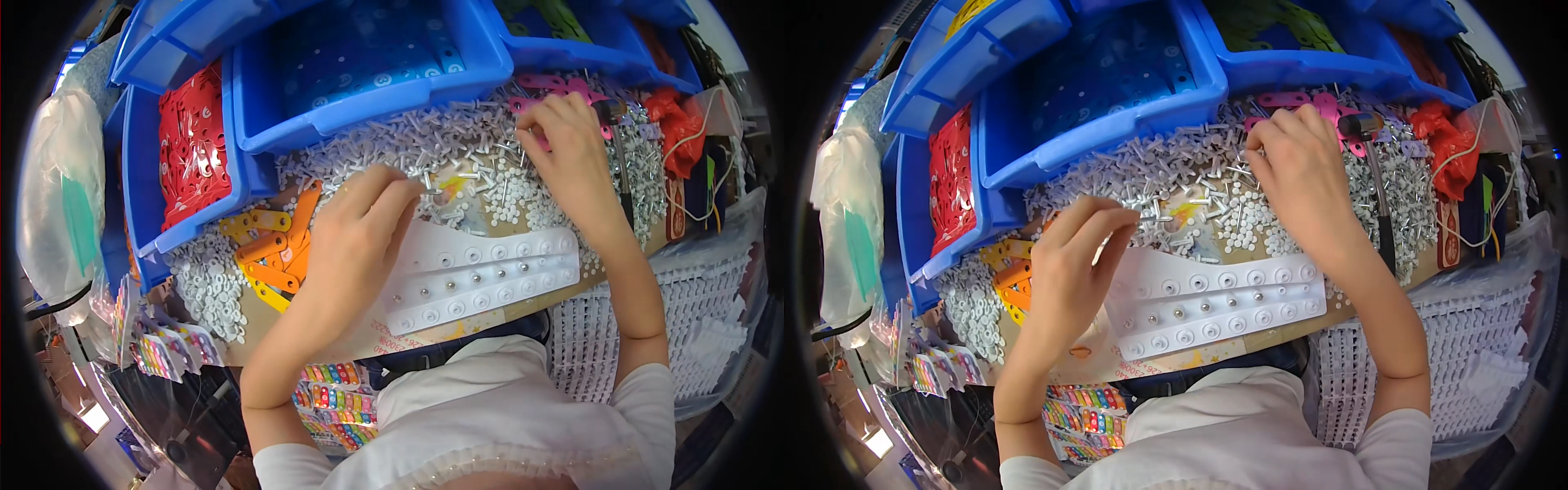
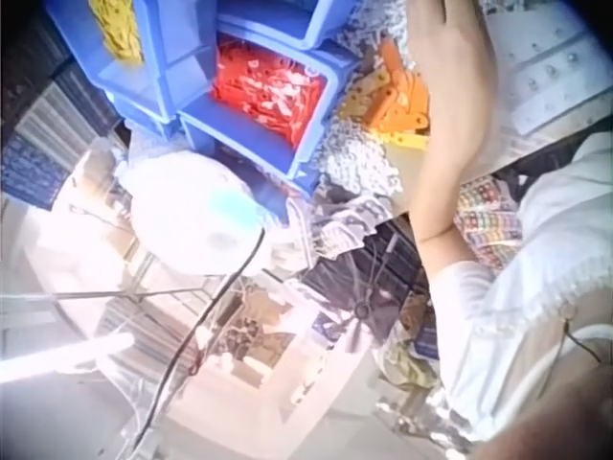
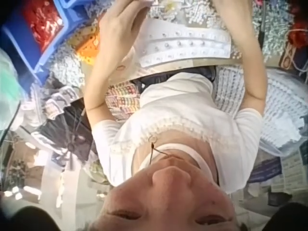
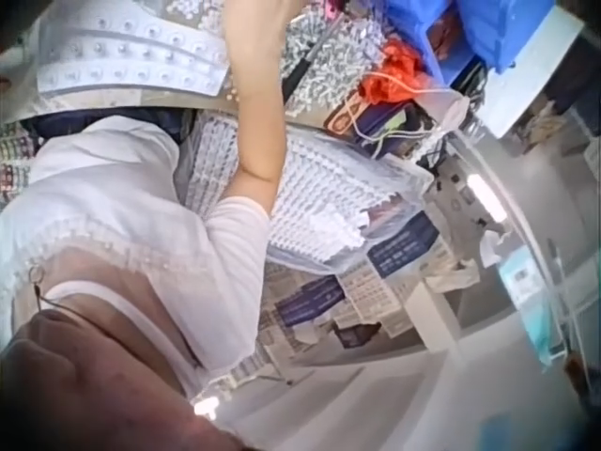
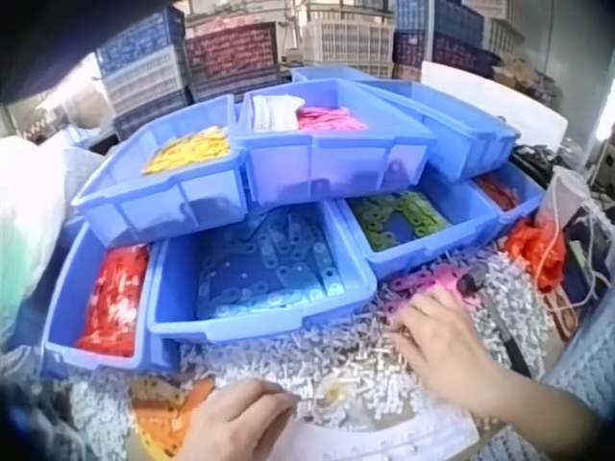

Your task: Assembling plastic toy xylophones and testing the keys with a mallet in a factory setting.

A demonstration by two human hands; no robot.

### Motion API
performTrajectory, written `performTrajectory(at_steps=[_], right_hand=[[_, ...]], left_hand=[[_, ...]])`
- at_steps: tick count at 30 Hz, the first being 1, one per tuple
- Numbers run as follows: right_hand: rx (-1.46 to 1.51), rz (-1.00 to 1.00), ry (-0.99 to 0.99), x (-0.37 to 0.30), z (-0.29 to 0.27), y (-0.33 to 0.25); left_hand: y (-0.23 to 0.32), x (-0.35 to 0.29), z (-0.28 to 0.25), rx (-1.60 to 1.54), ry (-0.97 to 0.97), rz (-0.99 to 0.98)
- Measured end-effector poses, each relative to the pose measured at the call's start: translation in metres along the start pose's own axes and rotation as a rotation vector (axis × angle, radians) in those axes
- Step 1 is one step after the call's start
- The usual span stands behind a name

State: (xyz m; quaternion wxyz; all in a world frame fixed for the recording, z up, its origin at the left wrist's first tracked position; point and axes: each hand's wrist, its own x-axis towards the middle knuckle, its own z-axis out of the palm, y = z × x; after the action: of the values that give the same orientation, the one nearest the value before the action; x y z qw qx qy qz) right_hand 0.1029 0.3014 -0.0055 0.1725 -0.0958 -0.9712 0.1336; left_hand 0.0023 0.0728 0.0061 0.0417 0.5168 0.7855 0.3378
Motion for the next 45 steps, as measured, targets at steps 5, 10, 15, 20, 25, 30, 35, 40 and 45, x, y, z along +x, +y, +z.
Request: performTrajectory(at_steps=[5,10,15,20,25,30,35,40,45], right_hand=[[0.014,0.034,-0.155,-0.005,0.007,-0.017],[-0.101,-0.009,-0.142,-0.010,0.016,-0.018],[0.516,0.543,-0.098,-0.039,-0.015,-0.013],[0.864,0.644,0.082,-0.077,-0.034,-0.002],[0.680,0.494,0.122,-0.138,-0.043,-0.002],[0.459,0.233,0.115,-0.142,-0.043,0.001],[0.415,0.098,0.140,-0.143,-0.042,0.006],[0.405,0.104,0.143,-0.144,-0.039,0.004],[0.228,-0.103,0.050,-0.151,-0.042,0.010]], left_hand=[[0.019,-0.012,0.002,-0.060,0.054,0.034],[0.028,-0.014,0.012,-0.204,0.089,-0.065],[0.044,-0.013,0.036,-0.445,-0.006,-0.013],[0.057,0.004,0.064,-0.399,-0.133,0.198],[0.066,0.010,0.072,-0.350,-0.168,0.273],[0.074,0.008,0.076,-0.218,-0.154,0.405],[0.081,0.000,0.083,-0.030,-0.152,0.519],[0.072,-0.006,0.042,-0.100,-0.165,0.295],[0.048,-0.030,-0.004,0.010,0.032,-0.015]])
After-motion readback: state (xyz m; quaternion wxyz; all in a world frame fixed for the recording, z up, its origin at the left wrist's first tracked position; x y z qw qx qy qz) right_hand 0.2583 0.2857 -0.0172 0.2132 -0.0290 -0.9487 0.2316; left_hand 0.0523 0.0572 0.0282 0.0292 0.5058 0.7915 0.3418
